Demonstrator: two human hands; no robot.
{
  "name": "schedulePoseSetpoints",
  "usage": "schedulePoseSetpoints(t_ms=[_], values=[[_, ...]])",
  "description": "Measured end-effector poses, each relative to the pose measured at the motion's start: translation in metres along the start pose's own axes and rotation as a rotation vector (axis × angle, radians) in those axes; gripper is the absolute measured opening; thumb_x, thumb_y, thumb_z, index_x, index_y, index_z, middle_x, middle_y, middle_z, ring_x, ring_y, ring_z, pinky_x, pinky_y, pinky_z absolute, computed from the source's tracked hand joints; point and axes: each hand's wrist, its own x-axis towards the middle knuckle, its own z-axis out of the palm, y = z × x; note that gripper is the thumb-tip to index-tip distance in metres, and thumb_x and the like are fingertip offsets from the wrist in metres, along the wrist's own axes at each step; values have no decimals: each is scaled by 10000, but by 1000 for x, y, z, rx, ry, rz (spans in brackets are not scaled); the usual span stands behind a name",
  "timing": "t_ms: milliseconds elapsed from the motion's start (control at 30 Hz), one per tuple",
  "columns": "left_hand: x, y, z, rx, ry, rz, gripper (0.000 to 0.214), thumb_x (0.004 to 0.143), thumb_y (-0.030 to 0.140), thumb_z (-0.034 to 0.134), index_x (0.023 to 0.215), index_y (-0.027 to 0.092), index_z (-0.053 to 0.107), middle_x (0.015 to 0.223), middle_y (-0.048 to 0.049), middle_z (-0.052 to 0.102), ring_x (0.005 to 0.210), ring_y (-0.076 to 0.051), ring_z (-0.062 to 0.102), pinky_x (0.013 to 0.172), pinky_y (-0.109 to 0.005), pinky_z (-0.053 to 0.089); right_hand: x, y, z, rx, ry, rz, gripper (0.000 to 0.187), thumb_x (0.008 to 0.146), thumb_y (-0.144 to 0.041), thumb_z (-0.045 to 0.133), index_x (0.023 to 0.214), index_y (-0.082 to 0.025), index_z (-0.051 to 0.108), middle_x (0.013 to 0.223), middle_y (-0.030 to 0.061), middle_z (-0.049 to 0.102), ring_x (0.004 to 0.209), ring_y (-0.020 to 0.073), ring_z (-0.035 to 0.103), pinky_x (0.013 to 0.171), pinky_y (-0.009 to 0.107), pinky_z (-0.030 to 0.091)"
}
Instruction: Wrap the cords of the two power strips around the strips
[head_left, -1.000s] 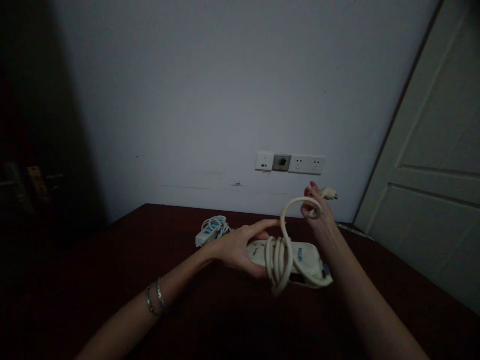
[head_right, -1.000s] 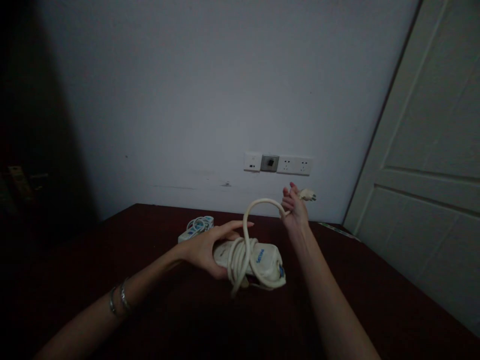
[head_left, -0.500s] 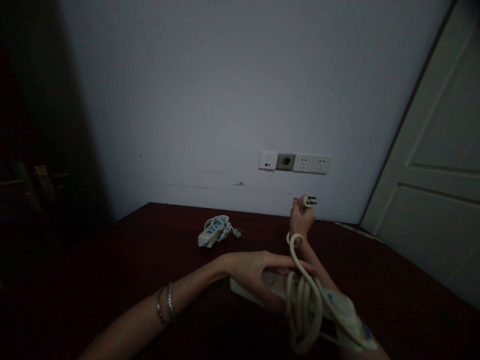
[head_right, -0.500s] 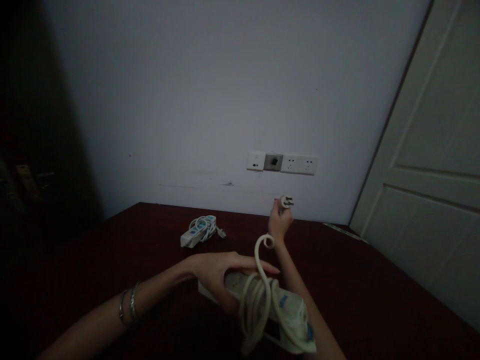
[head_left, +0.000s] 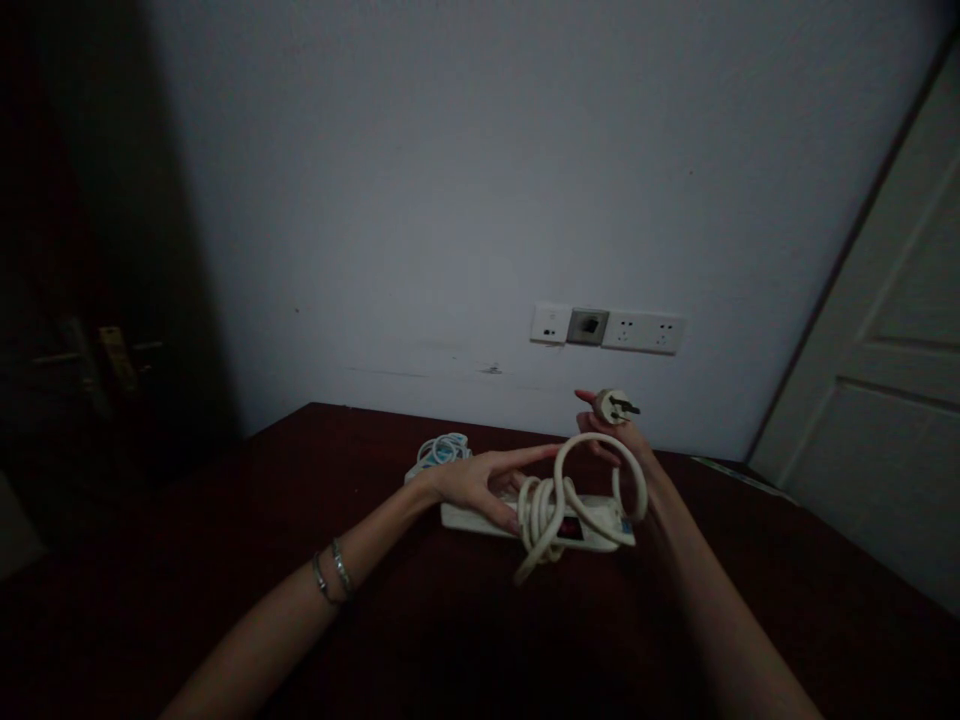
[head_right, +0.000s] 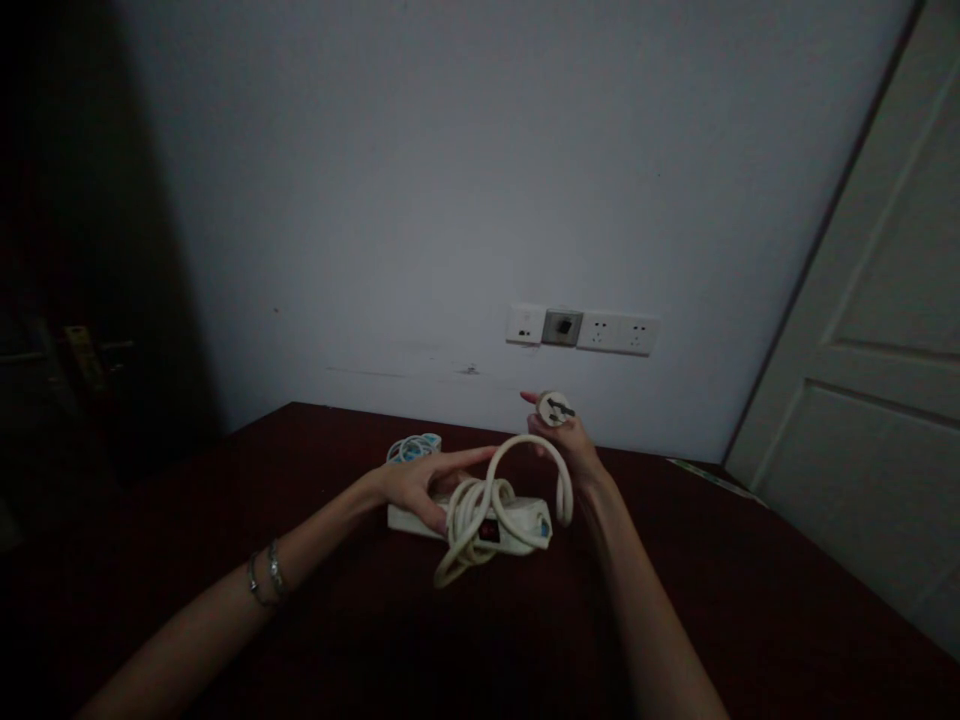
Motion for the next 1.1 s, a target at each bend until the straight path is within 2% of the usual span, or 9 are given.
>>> schedulePoseSetpoints(t_ms=[133, 233, 333, 467, 633, 733, 800, 933, 1100], values=[[4, -9, 3, 3, -33, -39, 1087, 583, 179, 779, 1457, 227, 132, 1192, -118, 569, 1090, -251, 548, 946, -416, 383, -7, -5, 9, -10, -238, 28, 448, 551, -417, 734, 923, -192, 623, 439, -96, 383, 345, 53, 273, 331, 199, 201], [5, -5, 7, -32, -36, -36, 1088, 587, 189, 773, 1458, 211, 122, 1175, -115, 566, 1069, -238, 555, 923, -393, 400, -13, -8, 16, 28, -268, 13, 328, 680, -444, 616, 919, -220, 595, 374, -121, 279, 312, 51, 175, 345, 209, 199], [2, 2, 9, -102, -30, -41, 1096, 573, 190, 776, 1454, 192, 124, 1114, -103, 581, 973, -200, 585, 858, -345, 435, -16, -10, 18, 67, -262, -28, 361, 701, -535, 512, 921, -251, 549, 325, -130, 232, 284, 60, 124, 342, 215, 181], [-1, 7, 8, -139, 23, -48, 992, 505, 213, 808, 1366, 136, 322, 1069, -90, 578, 906, -173, 578, 801, -290, 441, -17, -10, 15, 130, -313, -37, 498, 625, -661, 478, 904, -251, 523, 263, -133, 205, 254, 69, 132, 350, 226, 206], [-1, 3, 3, -85, 30, -68, 863, 493, 229, 814, 1238, 151, 388, 956, -51, 598, 802, -146, 584, 754, -291, 449, -21, -17, 12, 33, -550, 106, 660, 492, -786, 544, 849, -231, 519, 295, -120, 280, 284, 61, 187, 364, 215, 234], [-4, 8, 2, 90, 86, -91, 828, 509, 277, 803, 1210, 179, 374, 929, -47, 615, 818, -173, 589, 745, -313, 448, -27, -38, 8, -103, -700, 211, 621, 506, -660, 671, 899, -209, 505, 479, -58, 523, 316, 51, 304, 354, 195, 258], [-6, 16, 4, 323, 197, -134, 814, 516, 311, 796, 1205, 183, 382, 939, -57, 624, 834, -190, 584, 738, -316, 439, -32, -57, 8, -226, -741, 256, 497, 557, -499, 727, 879, -192, 505, 703, 15, 634, 422, 75, 456, 407, 200, 355], [-9, 35, 10, 793, 416, -225, 777, 546, 381, 761, 1201, 161, 406, 925, -69, 633, 782, -193, 569, 691, -299, 409, -42, -85, 21, -519, -619, 263, 217, 624, -235, 707, 761, -152, 560, 685, 2, 606, 598, 111, 553, 539, 207, 436], [-9, 39, 11, 1078, 440, -295, 736, 589, 474, 701, 1192, 158, 419, 902, -78, 628, 746, -210, 572, 633, -289, 384, -43, -78, 54, -505, -523, 77, 139, 617, -186, 698, 663, -147, 573, 627, -2, 597, 564, 105, 535, 516, 207, 431]])
